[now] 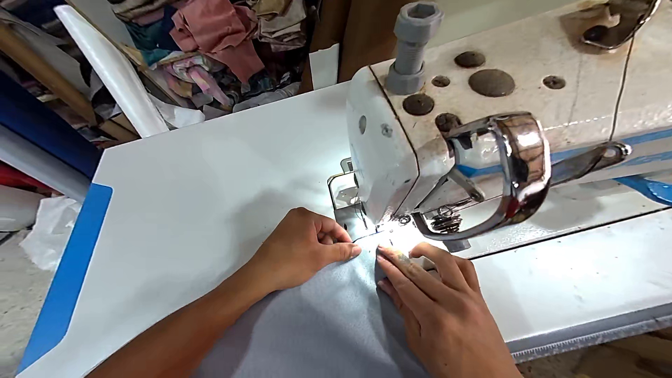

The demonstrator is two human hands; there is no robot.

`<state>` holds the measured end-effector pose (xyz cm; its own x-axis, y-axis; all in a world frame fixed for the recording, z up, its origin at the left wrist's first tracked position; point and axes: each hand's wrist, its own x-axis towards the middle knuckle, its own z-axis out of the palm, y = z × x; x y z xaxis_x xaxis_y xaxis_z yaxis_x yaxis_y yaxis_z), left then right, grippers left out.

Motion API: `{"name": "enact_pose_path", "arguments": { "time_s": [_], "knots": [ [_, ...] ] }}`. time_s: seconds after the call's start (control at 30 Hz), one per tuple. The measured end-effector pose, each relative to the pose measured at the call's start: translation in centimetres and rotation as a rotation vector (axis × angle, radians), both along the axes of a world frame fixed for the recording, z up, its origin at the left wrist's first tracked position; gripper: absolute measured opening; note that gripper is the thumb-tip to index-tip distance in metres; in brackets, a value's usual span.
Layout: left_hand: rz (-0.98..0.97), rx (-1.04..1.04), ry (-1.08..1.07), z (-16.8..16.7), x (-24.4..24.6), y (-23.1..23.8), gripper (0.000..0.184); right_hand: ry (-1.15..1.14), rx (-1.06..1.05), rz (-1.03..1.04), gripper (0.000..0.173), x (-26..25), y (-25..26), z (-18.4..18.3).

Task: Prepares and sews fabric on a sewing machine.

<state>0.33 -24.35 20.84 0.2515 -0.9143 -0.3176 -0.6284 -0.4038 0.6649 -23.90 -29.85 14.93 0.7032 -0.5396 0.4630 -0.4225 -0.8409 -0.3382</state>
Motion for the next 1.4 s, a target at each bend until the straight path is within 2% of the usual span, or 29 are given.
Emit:
{"name": "enact_pose_path", "arguments": {
  "time_s": [0.33,0.63,0.93,1.13,1.27,1.4],
  "knots": [
    [-0.033,0.088,0.022,2.3,0.2,-1.9,0.014,0.058,0.020,0.021,0.032,0.3,-1.1,0.5],
    [0.006,0.007,0.057,2.1,1.0,-2.3,0.013,0.006,0.000,0.019,0.028,1.1,-1.6,0.0],
    [0.001,0.047,0.061,2.8,0.9,-2.7,0.014,-0.031,0.020,0.029,0.029,1.1,-1.4,-0.2],
    [-0.062,0.059,0.093,1.4,1.8,-2.8,0.014,-0.018,0.068,0.047,0.028,0.7,-1.2,0.0],
    [-0.011,0.089,0.092,3.0,1.2,-2.9,0.012,0.014,0.110,0.075,0.028,0.7,-1.5,0.7],
    [-0.016,0.099,0.071,3.2,1.2,-2.9,0.012,0.016,0.114,0.078,0.028,0.6,-1.5,0.6]
  ]
}}
